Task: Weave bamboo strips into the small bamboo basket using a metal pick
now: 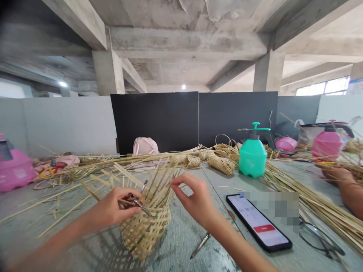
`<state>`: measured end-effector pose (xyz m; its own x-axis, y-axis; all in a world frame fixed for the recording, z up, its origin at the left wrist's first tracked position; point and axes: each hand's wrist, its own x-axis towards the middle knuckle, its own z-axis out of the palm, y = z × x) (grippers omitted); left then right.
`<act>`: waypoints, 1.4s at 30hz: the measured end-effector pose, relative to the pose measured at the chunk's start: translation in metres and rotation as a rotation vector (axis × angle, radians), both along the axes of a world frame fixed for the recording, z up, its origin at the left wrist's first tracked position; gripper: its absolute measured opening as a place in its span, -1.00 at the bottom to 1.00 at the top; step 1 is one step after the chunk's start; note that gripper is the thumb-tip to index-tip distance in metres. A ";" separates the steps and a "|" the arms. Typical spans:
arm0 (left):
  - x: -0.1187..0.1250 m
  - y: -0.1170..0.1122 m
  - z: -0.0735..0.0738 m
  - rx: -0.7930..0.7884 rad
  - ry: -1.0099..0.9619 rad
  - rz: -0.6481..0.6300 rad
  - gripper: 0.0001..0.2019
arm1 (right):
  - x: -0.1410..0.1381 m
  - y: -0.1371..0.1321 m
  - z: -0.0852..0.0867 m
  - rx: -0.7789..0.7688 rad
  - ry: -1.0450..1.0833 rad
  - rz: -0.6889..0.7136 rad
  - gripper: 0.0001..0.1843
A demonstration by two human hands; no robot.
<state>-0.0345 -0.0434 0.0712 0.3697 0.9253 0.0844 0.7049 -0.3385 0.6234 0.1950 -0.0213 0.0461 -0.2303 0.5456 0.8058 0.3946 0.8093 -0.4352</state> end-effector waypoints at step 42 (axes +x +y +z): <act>-0.012 0.073 -0.067 0.297 -0.584 0.285 -0.43 | -0.028 0.025 -0.082 -0.693 0.620 0.335 -0.44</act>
<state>-0.0466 0.0296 0.0038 -0.0658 0.8863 0.4585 0.3701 -0.4050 0.8361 0.1666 0.0032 -0.0363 -0.1039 0.9259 0.3632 -0.2664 0.3259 -0.9071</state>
